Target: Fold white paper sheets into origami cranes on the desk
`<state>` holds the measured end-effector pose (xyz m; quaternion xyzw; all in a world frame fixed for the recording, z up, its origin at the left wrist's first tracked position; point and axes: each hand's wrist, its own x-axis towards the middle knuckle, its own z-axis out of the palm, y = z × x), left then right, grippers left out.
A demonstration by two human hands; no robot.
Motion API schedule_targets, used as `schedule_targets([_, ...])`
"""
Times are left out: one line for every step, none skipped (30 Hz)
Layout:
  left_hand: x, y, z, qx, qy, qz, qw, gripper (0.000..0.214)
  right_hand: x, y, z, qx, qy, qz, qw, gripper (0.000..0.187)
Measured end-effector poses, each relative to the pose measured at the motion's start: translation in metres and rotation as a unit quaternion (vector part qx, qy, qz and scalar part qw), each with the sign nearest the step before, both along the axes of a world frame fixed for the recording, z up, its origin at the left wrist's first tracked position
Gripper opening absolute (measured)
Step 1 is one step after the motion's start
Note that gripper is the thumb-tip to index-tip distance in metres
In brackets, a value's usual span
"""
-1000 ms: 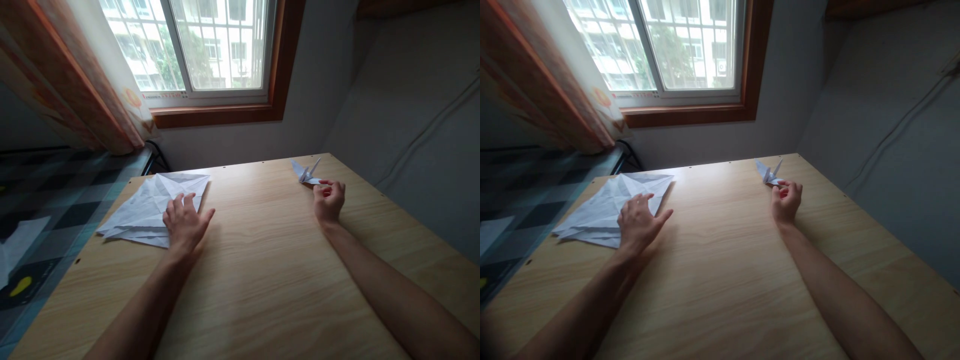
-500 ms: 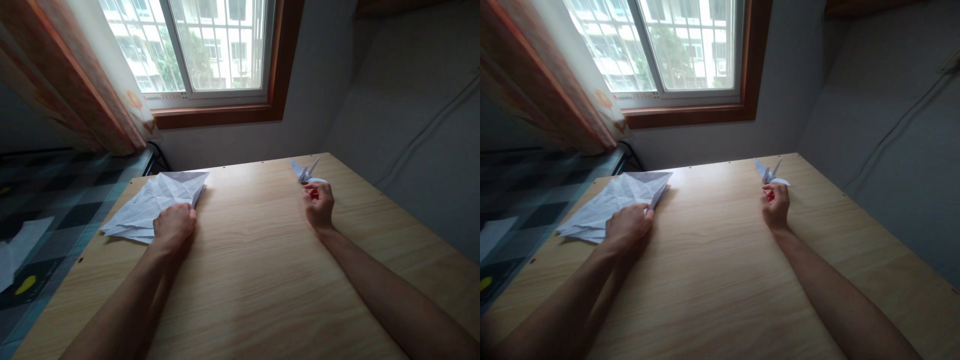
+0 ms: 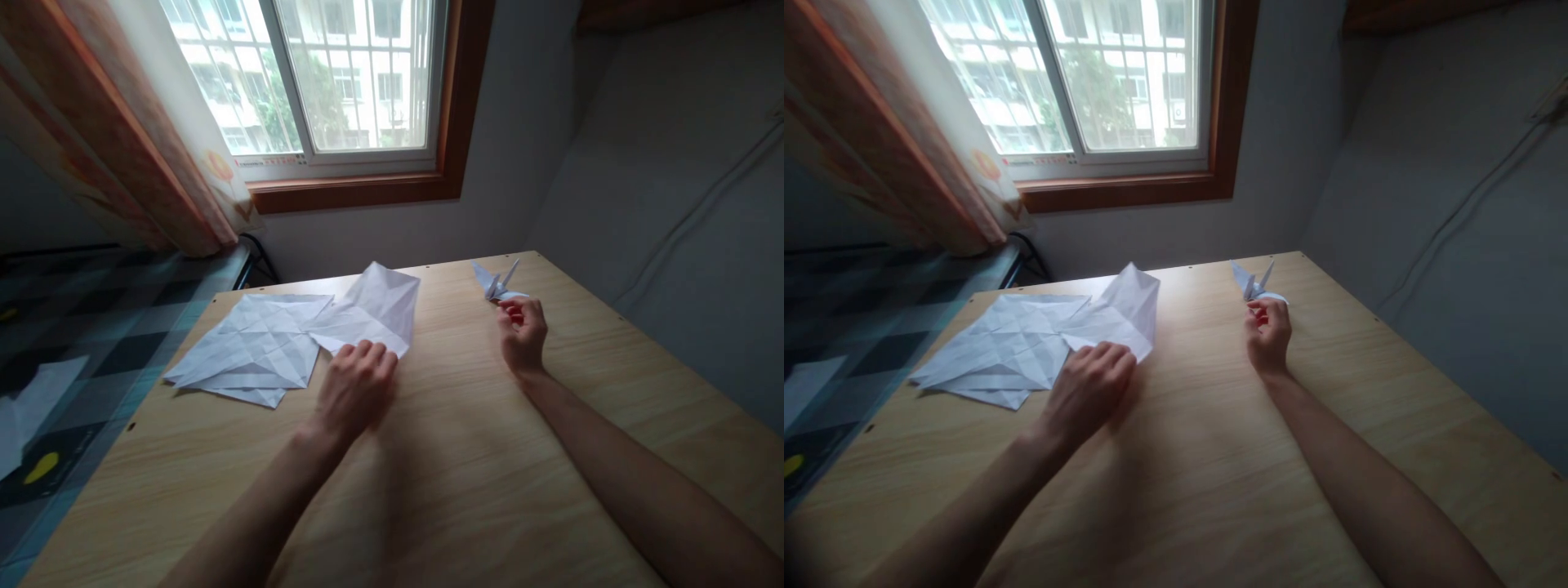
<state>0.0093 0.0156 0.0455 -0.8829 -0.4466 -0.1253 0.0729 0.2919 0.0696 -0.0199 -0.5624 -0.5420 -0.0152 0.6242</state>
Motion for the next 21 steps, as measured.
schedule_targets([0.005, -0.005, -0.004, -0.010, 0.011, -0.050, 0.999, 0.019, 0.003, 0.002, 0.000, 0.000, 0.021, -0.009, 1.000, 0.011])
schedule_targets([0.007, -0.009, -0.009, -0.016, 0.026, -0.093, 0.995, 0.019, 0.006, 0.004, 0.000, 0.000, 0.047, -0.021, 0.999, 0.012])
schedule_targets([0.007, -0.011, -0.013, -0.017, 0.036, -0.116, 0.992, 0.019, 0.010, 0.007, -0.001, 0.000, 0.075, -0.033, 0.997, 0.014])
schedule_targets([0.005, -0.013, -0.017, -0.019, 0.042, -0.134, 0.990, 0.019, 0.015, 0.011, -0.002, 0.000, 0.105, -0.047, 0.993, 0.016])
schedule_targets([0.001, -0.012, -0.020, -0.026, 0.043, -0.146, 0.988, 0.018, 0.019, 0.014, -0.004, -0.002, 0.132, -0.059, 0.990, 0.018])
schedule_targets([-0.005, -0.011, -0.022, -0.035, 0.034, -0.148, 0.988, 0.017, 0.022, 0.017, -0.005, -0.006, 0.152, -0.068, 0.986, 0.019])
schedule_targets([-0.012, -0.008, -0.023, -0.045, 0.019, -0.147, 0.988, 0.018, 0.025, 0.019, -0.006, -0.010, 0.167, -0.074, 0.983, 0.020])
schedule_targets([-0.019, -0.004, -0.023, -0.059, 0.007, -0.146, 0.987, 0.018, 0.026, 0.020, -0.006, -0.014, 0.176, -0.075, 0.981, 0.021])
schedule_targets([-0.028, 0.001, -0.023, -0.069, -0.010, -0.137, 0.988, 0.019, 0.026, 0.020, -0.006, -0.016, 0.179, -0.072, 0.981, 0.021])
schedule_targets([-0.035, 0.007, -0.023, -0.082, -0.023, -0.133, 0.987, 0.020, 0.024, 0.019, -0.005, -0.016, 0.176, -0.063, 0.982, 0.021])
schedule_targets([-0.042, 0.012, -0.023, -0.091, -0.039, -0.129, 0.987, 0.021, 0.021, 0.016, -0.003, -0.015, 0.164, -0.047, 0.985, 0.021])
schedule_targets([-0.048, 0.018, -0.023, -0.092, -0.054, -0.120, 0.987, 0.020, 0.016, 0.013, 0.000, -0.012, 0.142, -0.024, 0.990, 0.020])
schedule_targets([-0.052, 0.023, -0.023, -0.084, -0.064, -0.110, 0.988, 0.018, 0.011, 0.008, 0.003, -0.009, 0.106, 0.004, 0.994, 0.019])
schedule_targets([-0.055, 0.026, -0.023, -0.070, -0.069, -0.097, 0.990, 0.019, 0.005, 0.003, 0.006, -0.009, 0.050, 0.044, 0.998, 0.018])
schedule_targets([-0.055, 0.029, -0.024, -0.050, -0.072, -0.083, 0.993, 0.020, -0.002, -0.002, 0.010, -0.015, -0.022, 0.100, 0.995, 0.017])
schedule_targets([-0.052, 0.029, -0.025, -0.030, -0.077, -0.069, 0.994, 0.021, -0.010, -0.008, 0.013, -0.020, -0.090, 0.150, 0.984, 0.017])
schedule_targets([-0.048, 0.028, -0.027, -0.016, -0.083, -0.058, 0.995, 0.022, -0.018, -0.014, 0.015, -0.027, -0.149, 0.196, 0.969, 0.018])
schedule_targets([-0.043, 0.026, -0.029, -0.012, -0.092, -0.052, 0.994, 0.023, -0.027, -0.020, 0.017, -0.037, -0.201, 0.237, 0.950, 0.023])
schedule_targets([-0.036, 0.022, -0.032, -0.020, -0.100, -0.053, 0.993, 0.023, -0.037, -0.026, 0.017, -0.059, -0.253, 0.277, 0.925, 0.033])
schedule_targets([-0.029, 0.018, -0.035, -0.043, -0.097, -0.062, 0.992, 0.029, -0.046, -0.031, 0.016, -0.087, -0.305, 0.305, 0.898, 0.047])
schedule_targets([-0.023, 0.014, -0.038, -0.079, -0.084, -0.077, 0.990, 0.043, -0.055, -0.037, 0.014, -0.114, -0.354, 0.325, 0.869, 0.066])
